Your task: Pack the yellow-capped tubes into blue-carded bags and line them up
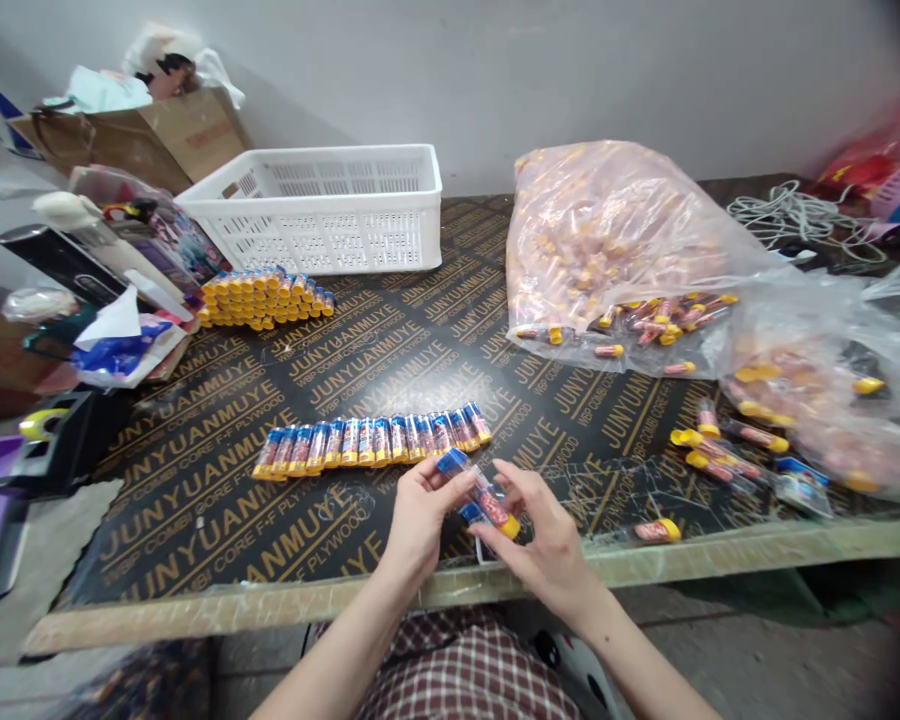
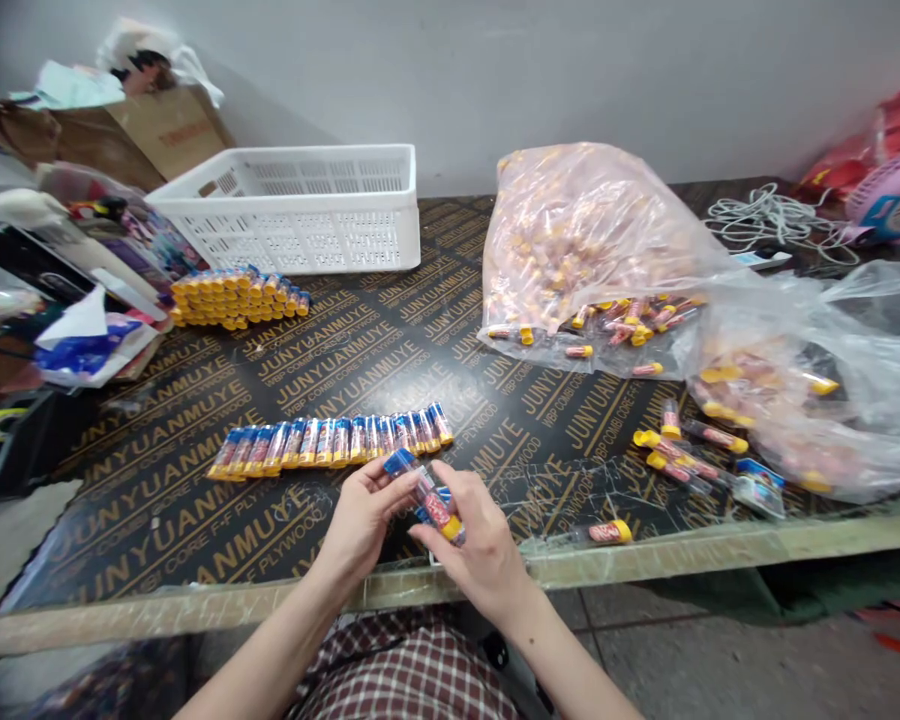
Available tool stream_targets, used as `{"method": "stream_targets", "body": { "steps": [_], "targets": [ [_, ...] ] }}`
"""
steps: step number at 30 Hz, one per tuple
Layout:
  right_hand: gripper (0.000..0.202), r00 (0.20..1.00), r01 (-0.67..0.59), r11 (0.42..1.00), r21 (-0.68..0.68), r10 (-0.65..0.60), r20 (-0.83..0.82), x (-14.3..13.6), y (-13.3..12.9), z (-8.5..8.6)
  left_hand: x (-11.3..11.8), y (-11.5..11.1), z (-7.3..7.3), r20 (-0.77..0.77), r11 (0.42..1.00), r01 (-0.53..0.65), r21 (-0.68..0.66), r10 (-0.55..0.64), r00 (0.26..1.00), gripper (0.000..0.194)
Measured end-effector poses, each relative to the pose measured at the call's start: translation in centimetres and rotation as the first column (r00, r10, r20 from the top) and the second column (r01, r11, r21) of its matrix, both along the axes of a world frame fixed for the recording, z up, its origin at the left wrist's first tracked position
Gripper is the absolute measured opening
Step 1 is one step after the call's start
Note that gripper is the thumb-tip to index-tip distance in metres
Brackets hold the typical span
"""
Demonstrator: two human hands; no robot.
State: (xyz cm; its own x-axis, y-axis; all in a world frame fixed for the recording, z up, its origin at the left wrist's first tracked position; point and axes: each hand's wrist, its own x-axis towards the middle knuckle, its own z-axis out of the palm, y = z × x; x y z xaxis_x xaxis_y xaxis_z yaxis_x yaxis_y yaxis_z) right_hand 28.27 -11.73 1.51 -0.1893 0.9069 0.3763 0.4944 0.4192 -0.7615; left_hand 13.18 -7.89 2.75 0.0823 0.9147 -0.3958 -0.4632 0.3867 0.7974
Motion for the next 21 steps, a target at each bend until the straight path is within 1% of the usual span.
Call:
{"method": "stream_targets", "body": {
  "steps": [2,4,6,9,11,12,14,17,19,21],
  "targets": [
    [0.061,0.994,-0.060,0.996,-0.061,0.054,-0.096,0.3,-0.3,0.2,-0.3,0.2,0.2,0.010,0.999,-0.026,-0.046,0.026,1.000,0.036],
    [0.058,0.983,-0.121,0.990,-0.074,0.109,-0.150,0.6,-0.5,0.3,-0.6,0.4,0.4,0.018,0.997,-0.020,-0.076,0.021,1.000,0.036],
    [0.058,0.985,-0.127,0.992,-0.013,0.124,-0.116,0.9,-0.5,0.1,-0.7,0.4,0.4,0.037,0.996,0.050,-0.078,-0.047,0.998,0.037],
    [0.066,0.997,-0.069,0.993,0.092,0.070,-0.010,1.2,0.0,0.0,-0.4,-0.2,0.4,0.058,0.974,0.211,-0.081,-0.207,0.977,0.038],
    [0.072,0.998,-0.061,0.993,0.101,0.059,0.015,1.4,0.3,0.1,-0.2,-0.6,0.4,0.055,0.954,0.288,-0.084,-0.285,0.957,0.035],
    [0.075,0.997,-0.083,0.993,0.080,0.083,0.012,1.5,0.5,0.2,0.0,-0.7,0.4,0.051,0.947,0.312,-0.082,-0.308,0.950,0.032],
    [0.080,0.986,-0.167,0.986,0.001,0.167,-0.021,1.7,0.7,0.3,0.1,-0.9,0.4,0.046,0.936,0.344,-0.077,-0.341,0.939,0.031],
    [0.084,0.956,-0.283,0.954,-0.101,0.272,-0.106,1.8,0.7,0.1,0.2,-1.1,0.3,0.051,0.923,0.375,-0.085,-0.372,0.927,0.031],
    [0.084,0.947,-0.304,0.945,-0.119,0.286,-0.150,1.8,0.6,-0.1,0.3,-1.3,0.2,0.056,0.924,0.373,-0.090,-0.369,0.928,0.031],
    [0.085,0.947,-0.292,0.949,-0.117,0.270,-0.171,1.8,0.5,-0.3,0.4,-1.4,0.1,0.062,0.926,0.364,-0.096,-0.360,0.931,0.031]
  ]
}}
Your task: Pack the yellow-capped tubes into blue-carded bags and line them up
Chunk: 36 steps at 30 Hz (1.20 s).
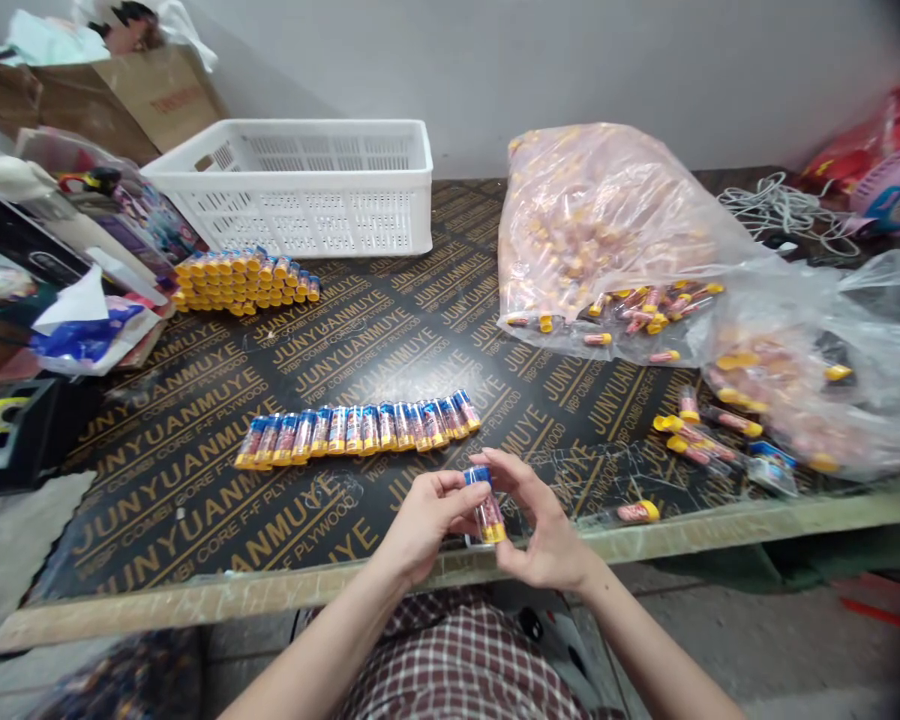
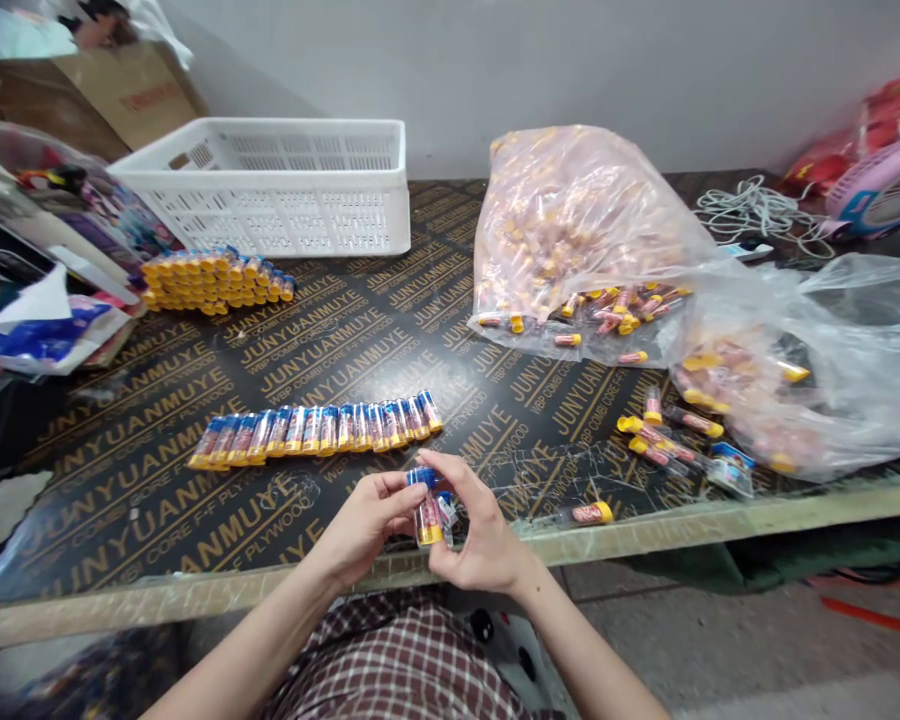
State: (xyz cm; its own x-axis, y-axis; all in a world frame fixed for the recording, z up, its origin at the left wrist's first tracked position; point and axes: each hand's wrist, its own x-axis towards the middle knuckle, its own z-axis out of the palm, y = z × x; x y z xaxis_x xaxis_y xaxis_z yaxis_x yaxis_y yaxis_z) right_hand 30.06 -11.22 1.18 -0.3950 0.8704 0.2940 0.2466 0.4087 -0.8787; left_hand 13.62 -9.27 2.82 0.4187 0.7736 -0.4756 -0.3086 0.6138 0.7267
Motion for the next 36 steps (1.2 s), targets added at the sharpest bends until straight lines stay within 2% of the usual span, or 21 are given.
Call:
{"method": "stream_targets", "body": {
  "steps": [13,15,16,18,20,22,23,25,27,30,32,33,35,36],
  "targets": [
    [0.086,0.999,0.015,1.000,-0.004,-0.016,-0.033,-0.3,0.1,-0.2,0.0,-0.1,-0.1,-0.005,1.000,-0.025,-0.010,0.025,1.000,0.035],
    [0.084,0.999,0.038,0.998,0.048,-0.038,-0.001,-0.1,1.4,-0.1,-0.2,0.0,-0.6,-0.069,0.998,-0.050,0.030,0.052,0.996,0.038],
    [0.083,0.998,0.063,0.994,0.085,-0.065,0.017,0.0,2.4,-0.1,-0.4,0.1,-0.9,-0.151,0.994,-0.064,0.088,0.077,0.985,0.039],
    [0.081,0.988,0.125,0.979,0.159,-0.137,0.071,0.4,4.8,-0.1,-0.7,0.3,-1.7,-0.411,0.961,-0.019,0.274,0.135,0.901,0.036],
    [0.081,0.971,0.138,0.967,0.214,-0.175,0.164,0.6,7.6,-0.4,-0.9,0.4,-2.6,-0.683,0.890,0.181,0.419,0.177,0.709,0.029],
    [0.081,0.953,0.095,0.964,0.246,-0.160,0.259,0.5,10.0,-0.9,-0.9,0.4,-3.3,-0.844,0.822,0.391,0.414,0.186,0.504,0.022],
    [0.081,0.946,0.067,0.965,0.254,-0.143,0.291,0.4,10.9,-1.3,-0.9,0.4,-3.5,-0.882,0.803,0.451,0.389,0.183,0.435,0.019],
    [0.081,0.938,0.025,0.965,0.261,-0.113,0.328,-0.1,12.1,-2.0,-0.7,0.4,-3.9,-0.908,0.785,0.502,0.364,0.180,0.377,0.011],
    [0.081,0.926,0.002,0.966,0.260,-0.100,0.364,-0.6,12.5,-2.3,-0.6,0.3,-4.0,-0.911,0.773,0.519,0.365,0.180,0.372,0.007],
    [0.084,0.899,-0.021,0.967,0.254,-0.093,0.429,-0.6,12.0,-1.8,-0.8,0.2,-4.1,-0.919,0.733,0.575,0.364,0.180,0.351,0.013],
    [0.085,0.853,-0.011,0.962,0.272,-0.132,0.504,0.5,11.5,-0.8,-1.1,0.2,-4.0,-0.926,0.687,0.628,0.364,0.195,0.323,0.020],
    [0.085,0.795,0.025,0.957,0.289,-0.194,0.574,1.4,11.2,-0.2,-1.2,0.2,-4.0,-0.930,0.661,0.658,0.361,0.206,0.304,0.023],
    [0.082,0.578,0.162,0.927,0.337,-0.366,0.729,4.3,10.6,0.9,-1.4,0.2,-4.0,-0.939,0.610,0.714,0.345,0.226,0.261,0.026],
    [0.077,0.420,0.252,0.894,0.371,-0.447,0.790,6.1,10.2,1.4,-1.4,0.2,-4.0,-0.941,0.588,0.734,0.338,0.235,0.245,0.026]
  ]
}}
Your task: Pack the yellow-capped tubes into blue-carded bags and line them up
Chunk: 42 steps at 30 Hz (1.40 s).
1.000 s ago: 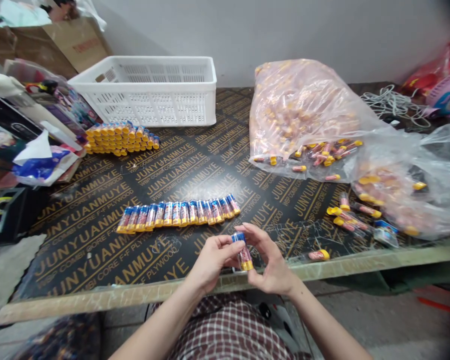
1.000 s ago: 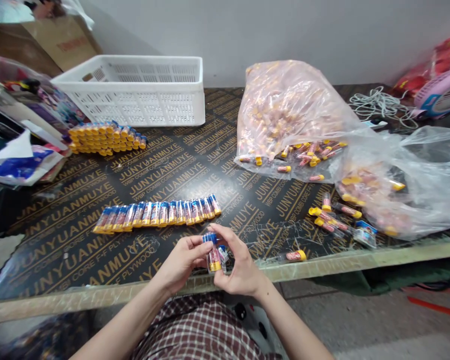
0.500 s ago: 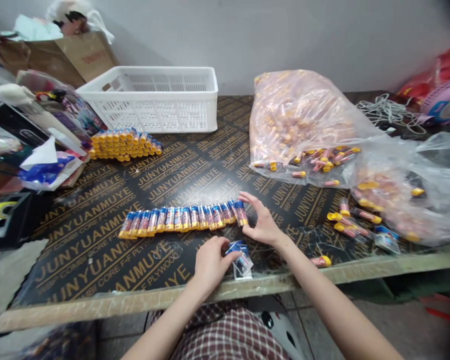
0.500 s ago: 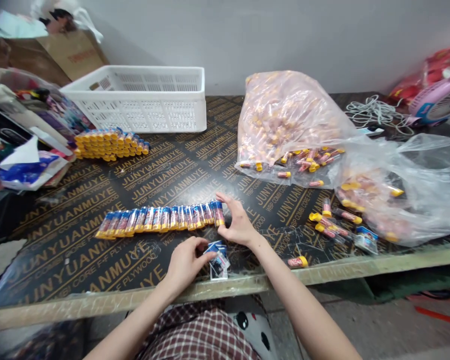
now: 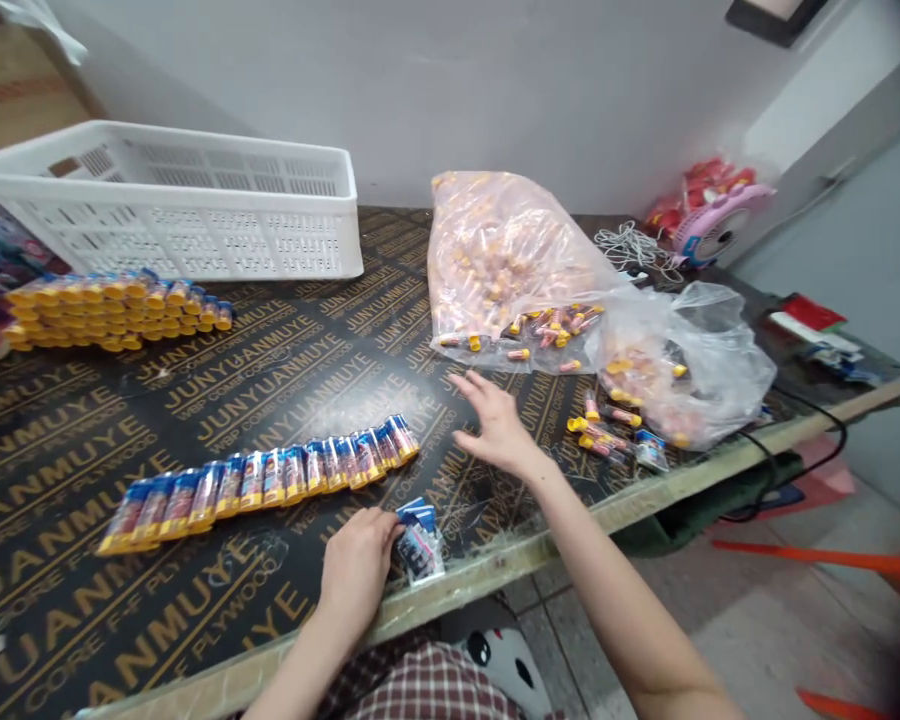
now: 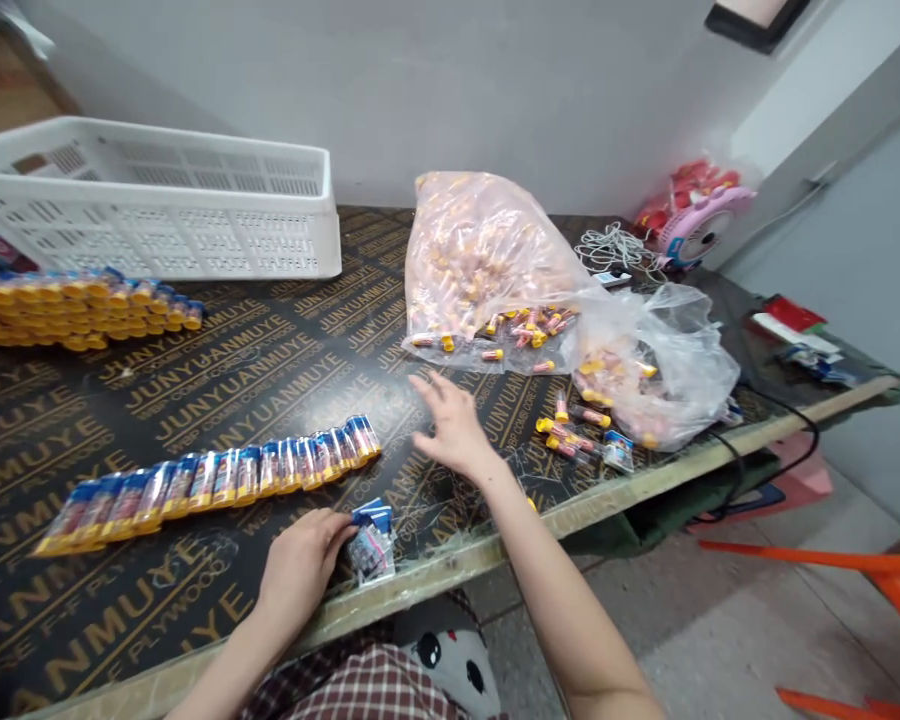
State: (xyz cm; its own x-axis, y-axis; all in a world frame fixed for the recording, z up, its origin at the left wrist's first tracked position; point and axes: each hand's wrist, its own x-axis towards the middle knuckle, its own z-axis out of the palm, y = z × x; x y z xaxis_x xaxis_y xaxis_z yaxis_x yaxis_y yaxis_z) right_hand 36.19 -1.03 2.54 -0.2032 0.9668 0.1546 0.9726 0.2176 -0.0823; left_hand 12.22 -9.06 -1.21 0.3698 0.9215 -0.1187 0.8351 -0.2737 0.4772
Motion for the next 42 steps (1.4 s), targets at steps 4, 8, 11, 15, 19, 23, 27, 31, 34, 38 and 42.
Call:
{"method": "stream_targets", "body": {
  "steps": [4,8,11,15,19,23,27,31,34,38,42],
  "targets": [
    [0.046,0.918,0.362,0.931,0.042,-0.364,0.159,8.0,-2.1,0.5,0.0,-0.3,0.0,0.004,0.999,0.001,0.042,-0.001,1.000,0.019],
    [0.036,0.882,0.427,0.903,0.050,-0.429,0.197,13.2,-3.4,-0.3,0.2,-0.2,0.4,0.186,0.994,-0.100,0.046,0.090,0.978,0.011],
    [0.037,0.902,0.386,0.921,0.049,-0.388,0.188,13.7,-3.8,-0.4,0.3,0.0,0.7,0.468,0.958,-0.203,-0.201,0.276,0.840,0.010],
    [0.044,0.944,0.291,0.946,0.144,-0.259,-0.205,9.3,-4.8,1.1,0.3,0.4,1.5,0.671,0.786,-0.224,-0.577,0.612,0.419,0.020],
    [0.028,0.668,0.143,0.990,0.012,-0.088,-0.739,1.5,-7.1,2.4,0.0,1.1,2.6,0.643,0.647,-0.122,-0.752,0.762,0.080,0.030],
    [0.020,0.450,0.055,0.998,0.027,-0.001,-0.893,-4.2,-9.5,1.8,-0.5,2.0,3.2,0.573,0.563,-0.107,-0.819,0.811,-0.119,0.034],
    [0.026,0.505,0.057,0.984,0.169,0.118,-0.855,-6.3,-10.9,0.5,-1.1,2.5,3.1,0.564,0.553,-0.115,-0.825,0.805,-0.183,0.037],
    [0.037,0.598,0.029,0.943,0.331,0.249,-0.762,-6.8,-11.5,0.2,-1.4,2.6,2.9,0.560,0.541,-0.142,-0.829,0.805,-0.197,0.038],
    [0.042,0.619,-0.016,0.930,0.367,0.297,-0.727,-7.1,-11.6,0.2,-1.3,2.5,2.9,0.556,0.537,-0.141,-0.831,0.809,-0.193,0.038],
    [0.043,0.600,-0.101,0.934,0.343,0.332,-0.728,-7.3,-11.7,0.0,-0.8,2.1,3.0,0.595,0.572,-0.164,-0.803,0.786,-0.169,0.036],
    [0.043,0.546,-0.211,0.942,0.261,0.335,-0.768,-7.3,-11.8,-0.7,-0.2,1.6,3.7,0.643,0.633,-0.113,-0.766,0.757,-0.120,0.034]
  ]
}}
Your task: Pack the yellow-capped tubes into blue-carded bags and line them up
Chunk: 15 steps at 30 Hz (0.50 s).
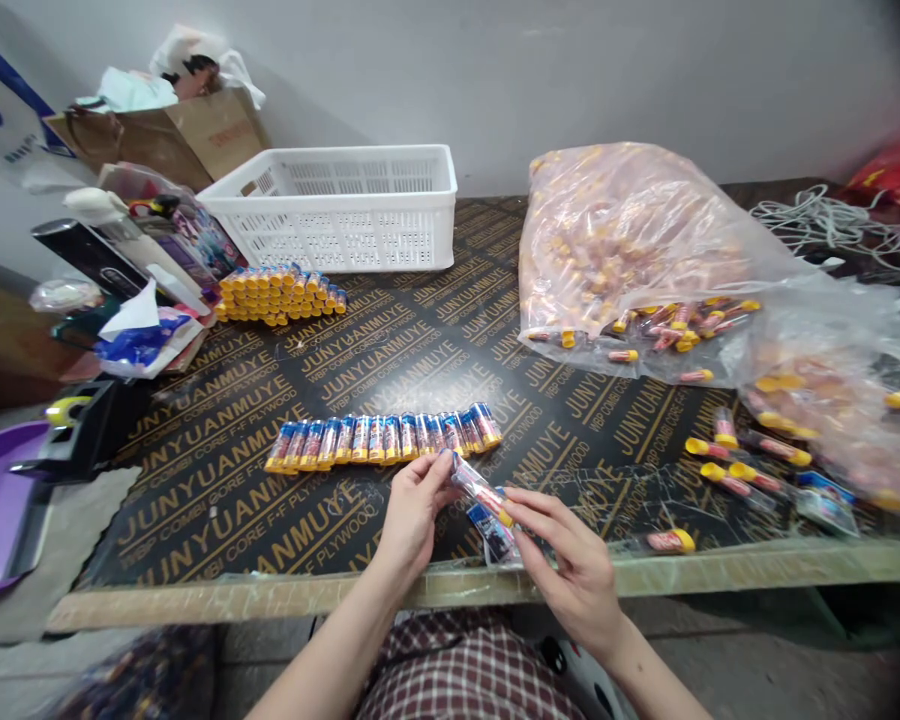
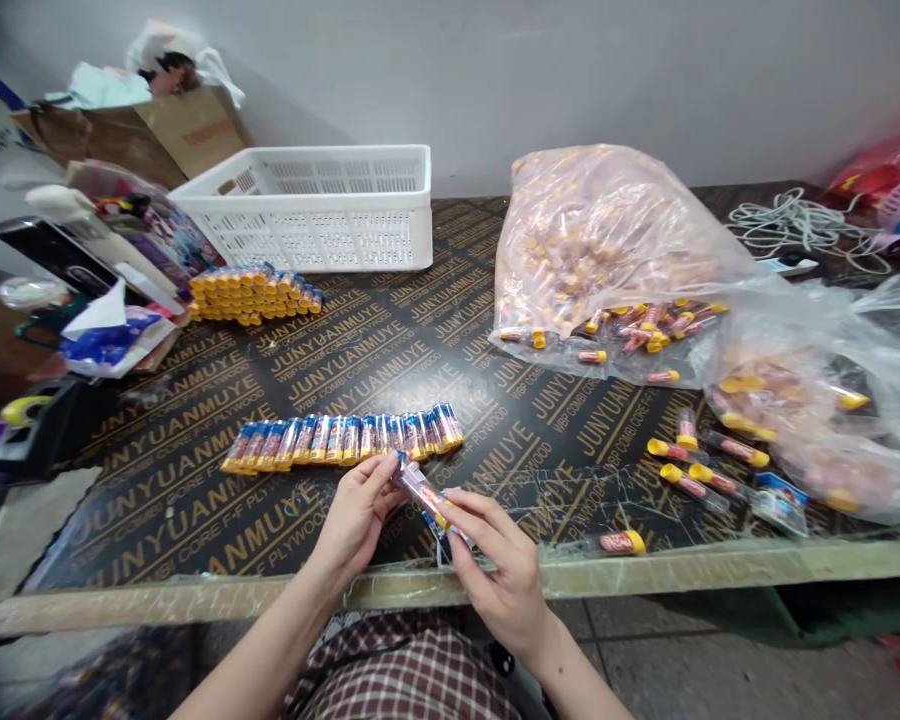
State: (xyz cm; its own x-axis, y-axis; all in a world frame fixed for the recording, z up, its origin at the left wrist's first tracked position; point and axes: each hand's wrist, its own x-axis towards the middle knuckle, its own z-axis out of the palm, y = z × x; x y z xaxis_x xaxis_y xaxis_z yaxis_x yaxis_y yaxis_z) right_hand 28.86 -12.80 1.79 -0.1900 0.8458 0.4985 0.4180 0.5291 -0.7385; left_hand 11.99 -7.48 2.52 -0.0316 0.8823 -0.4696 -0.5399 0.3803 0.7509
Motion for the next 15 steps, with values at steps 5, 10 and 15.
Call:
{"method": "stream_targets", "body": {
  "steps": [5,10,15],
  "targets": [
    [0.054,0.999,0.009,1.000,-0.009,-0.008,0.040,0.1,0.3,-0.5,0.2,-0.6,0.4,0.036,0.985,0.169,0.015,-0.170,0.985,0.044],
    [0.079,0.990,-0.117,0.987,-0.111,0.125,0.067,0.5,1.2,0.0,0.5,-1.5,0.0,0.013,0.898,0.439,-0.020,-0.438,0.899,0.035],
    [0.085,0.957,-0.280,0.941,-0.188,0.290,0.029,0.7,1.3,0.0,0.9,-2.1,-0.1,-0.002,0.872,0.487,-0.041,-0.488,0.873,0.035]
  ]
}}
